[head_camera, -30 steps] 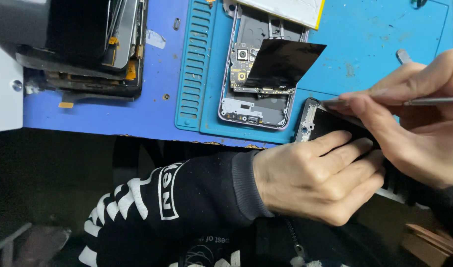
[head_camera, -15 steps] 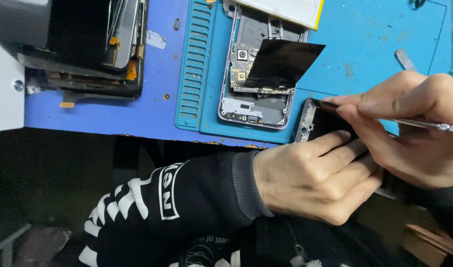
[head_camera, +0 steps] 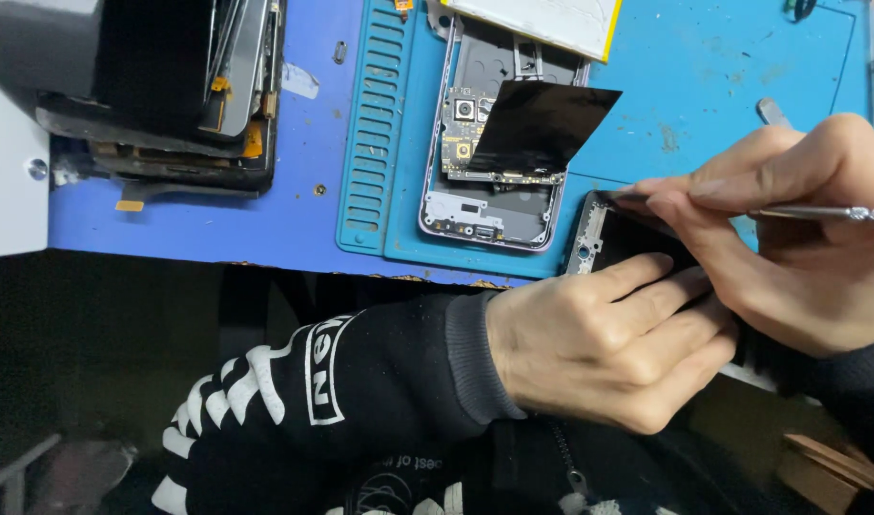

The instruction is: Repairing a smartphone by prying open the frame and cleaning internal edges.

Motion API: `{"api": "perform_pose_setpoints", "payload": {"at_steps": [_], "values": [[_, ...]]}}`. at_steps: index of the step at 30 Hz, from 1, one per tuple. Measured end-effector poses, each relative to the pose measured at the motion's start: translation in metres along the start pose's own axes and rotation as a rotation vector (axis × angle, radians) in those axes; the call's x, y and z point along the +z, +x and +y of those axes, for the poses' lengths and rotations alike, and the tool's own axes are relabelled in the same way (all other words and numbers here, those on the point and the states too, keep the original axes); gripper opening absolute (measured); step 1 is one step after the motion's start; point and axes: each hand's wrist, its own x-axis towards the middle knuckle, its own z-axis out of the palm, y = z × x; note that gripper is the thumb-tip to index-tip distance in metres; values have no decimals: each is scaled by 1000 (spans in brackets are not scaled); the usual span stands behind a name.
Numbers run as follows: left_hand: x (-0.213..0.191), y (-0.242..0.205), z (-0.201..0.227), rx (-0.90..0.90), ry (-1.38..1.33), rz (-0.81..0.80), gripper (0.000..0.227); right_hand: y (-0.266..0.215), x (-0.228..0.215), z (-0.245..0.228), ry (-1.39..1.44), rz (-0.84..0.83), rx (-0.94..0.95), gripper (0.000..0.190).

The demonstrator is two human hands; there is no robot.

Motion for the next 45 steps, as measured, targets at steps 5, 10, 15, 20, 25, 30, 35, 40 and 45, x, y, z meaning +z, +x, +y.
{"api": "perform_pose_setpoints", "payload": {"at_steps": [5, 10, 15, 20, 25, 30, 35, 40, 45], "values": [[-1, 1, -1, 8, 20, 23, 17, -5, -1, 2, -47, 25, 39, 30], [1, -2, 0, 2, 2, 4, 14, 1, 4, 3, -35, 8, -104, 35], [-1, 1, -2, 5, -9, 33, 15, 0, 3, -3, -71, 11, -44, 33], [-1, 0, 0, -7, -13, 0, 14, 4, 3, -4, -125, 10, -121, 36], [1, -1, 0, 8, -17, 12, 17, -4, 0, 4, -23, 21, -31, 34], [-3, 2, -1, -1, 4, 6, 17, -4, -3, 1, -26, 17, -30, 33], [-2, 1, 0, 16, 23, 0, 19, -15, -3, 11, 18, 58, 76, 27], [-2, 4, -1, 0, 11, 20, 19, -10, -2, 5, -26, 53, 10, 30], [0, 0, 1, 9, -17, -12, 17, -2, -5, 2, -30, 27, -77, 33]]}}
